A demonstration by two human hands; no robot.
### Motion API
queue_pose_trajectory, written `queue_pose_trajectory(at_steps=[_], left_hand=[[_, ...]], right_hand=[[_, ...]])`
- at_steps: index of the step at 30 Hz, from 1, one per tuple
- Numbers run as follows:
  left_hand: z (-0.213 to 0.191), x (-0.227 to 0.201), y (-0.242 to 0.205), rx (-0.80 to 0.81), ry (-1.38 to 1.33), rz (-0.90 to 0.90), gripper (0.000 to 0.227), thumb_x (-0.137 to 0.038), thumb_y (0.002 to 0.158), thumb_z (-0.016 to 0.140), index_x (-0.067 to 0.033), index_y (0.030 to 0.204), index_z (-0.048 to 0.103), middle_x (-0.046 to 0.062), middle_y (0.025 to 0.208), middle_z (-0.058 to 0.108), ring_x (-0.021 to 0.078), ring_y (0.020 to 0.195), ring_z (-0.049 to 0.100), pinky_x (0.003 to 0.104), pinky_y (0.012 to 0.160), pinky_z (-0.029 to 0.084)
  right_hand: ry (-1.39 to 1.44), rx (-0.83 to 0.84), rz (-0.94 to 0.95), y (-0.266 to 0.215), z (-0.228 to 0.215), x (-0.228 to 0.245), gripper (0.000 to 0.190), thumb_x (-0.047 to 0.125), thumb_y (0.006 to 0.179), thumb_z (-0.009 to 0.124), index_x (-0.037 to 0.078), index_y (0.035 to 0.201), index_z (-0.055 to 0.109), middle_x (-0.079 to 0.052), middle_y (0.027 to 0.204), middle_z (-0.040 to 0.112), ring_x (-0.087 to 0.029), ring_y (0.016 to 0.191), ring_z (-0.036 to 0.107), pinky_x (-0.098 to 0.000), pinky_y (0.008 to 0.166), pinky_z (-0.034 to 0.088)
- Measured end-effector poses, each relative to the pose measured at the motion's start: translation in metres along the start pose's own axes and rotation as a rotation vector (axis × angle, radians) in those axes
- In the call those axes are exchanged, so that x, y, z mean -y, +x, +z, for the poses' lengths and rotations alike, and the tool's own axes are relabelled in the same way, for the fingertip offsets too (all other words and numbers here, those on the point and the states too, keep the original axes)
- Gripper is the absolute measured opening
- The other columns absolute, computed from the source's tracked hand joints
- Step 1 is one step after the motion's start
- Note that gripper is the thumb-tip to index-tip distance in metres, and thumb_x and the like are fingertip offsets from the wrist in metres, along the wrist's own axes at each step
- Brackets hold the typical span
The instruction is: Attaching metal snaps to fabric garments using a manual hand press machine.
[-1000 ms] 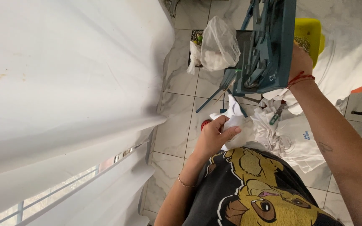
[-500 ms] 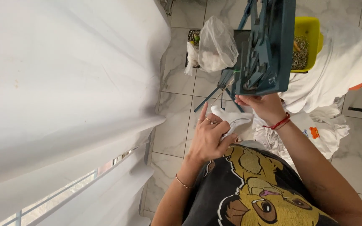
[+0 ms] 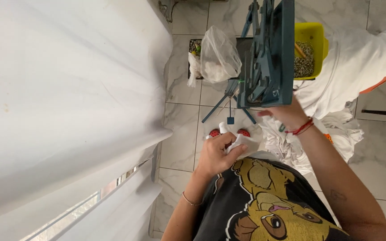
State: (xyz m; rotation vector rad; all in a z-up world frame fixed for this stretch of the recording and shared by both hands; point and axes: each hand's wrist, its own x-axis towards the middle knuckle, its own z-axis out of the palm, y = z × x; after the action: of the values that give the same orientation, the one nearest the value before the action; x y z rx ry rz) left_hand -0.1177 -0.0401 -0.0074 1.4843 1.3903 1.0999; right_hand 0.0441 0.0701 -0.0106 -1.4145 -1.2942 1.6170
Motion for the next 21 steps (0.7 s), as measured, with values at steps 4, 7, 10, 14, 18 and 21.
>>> queue_pose_trajectory(at_steps=[4,7,10,14,18,21], left_hand=[[0.003,-0.009,0.009,-0.02,-0.033,-0.067,0.022,-0.023,0.07,0.069,-0.0108,0.064,0.052,0.007,0.04,0.037,0.0212,0.037,0.039,0.029,0.041,0.037],[0.003,-0.011,0.01,0.045,0.103,-0.083,0.033,-0.028,0.077,0.064,-0.0105,0.059,0.043,-0.004,0.052,0.036,0.0078,0.045,0.027,0.026,0.041,0.023],[0.005,-0.014,0.01,0.056,0.101,-0.179,0.026,-0.029,0.073,0.067,-0.0091,0.066,0.052,-0.006,0.054,0.041,0.0044,0.044,0.026,0.023,0.04,0.022],[0.003,-0.014,0.01,0.141,0.07,-0.158,0.023,-0.028,0.078,0.06,-0.0059,0.076,0.054,0.001,0.069,0.052,0.0092,0.049,0.036,0.024,0.045,0.03],[0.007,-0.005,0.008,0.108,0.052,-0.096,0.024,-0.027,0.08,0.059,-0.0051,0.076,0.05,0.001,0.068,0.045,0.0126,0.055,0.035,0.025,0.051,0.031],[0.008,-0.004,0.01,0.109,0.041,-0.155,0.023,-0.026,0.08,0.059,-0.0054,0.075,0.051,0.001,0.066,0.041,0.0126,0.057,0.031,0.025,0.053,0.03]], right_hand=[[-0.731,-0.25,-0.151,0.079,-0.092,-0.058,0.014,0.028,0.09,0.056,0.024,0.102,0.058,-0.002,0.088,0.058,-0.02,0.077,0.058,-0.0336,0.071,0.046],[-1.161,-0.139,-0.278,0.106,-0.108,-0.054,0.017,0.017,0.073,0.054,0.015,0.081,0.069,-0.011,0.08,0.064,-0.033,0.074,0.058,-0.043,0.06,0.047],[-1.287,-0.007,-0.002,0.102,-0.095,-0.032,0.022,0.016,0.079,0.048,0.015,0.083,0.069,-0.012,0.09,0.058,-0.032,0.071,0.059,-0.0411,0.052,0.051],[-1.307,0.042,0.018,0.109,-0.096,-0.036,0.022,0.022,0.08,0.048,0.009,0.071,0.063,-0.012,0.077,0.058,-0.03,0.063,0.057,-0.0394,0.05,0.049],[-1.25,0.07,-0.106,0.117,-0.112,-0.054,0.033,0.038,0.077,0.054,0.011,0.059,0.061,-0.009,0.058,0.058,-0.027,0.056,0.055,-0.0381,0.049,0.041],[-1.218,0.023,-0.122,0.117,-0.121,-0.057,0.018,0.032,0.077,0.058,0.017,0.076,0.069,-0.001,0.07,0.064,-0.022,0.069,0.058,-0.033,0.058,0.046]])
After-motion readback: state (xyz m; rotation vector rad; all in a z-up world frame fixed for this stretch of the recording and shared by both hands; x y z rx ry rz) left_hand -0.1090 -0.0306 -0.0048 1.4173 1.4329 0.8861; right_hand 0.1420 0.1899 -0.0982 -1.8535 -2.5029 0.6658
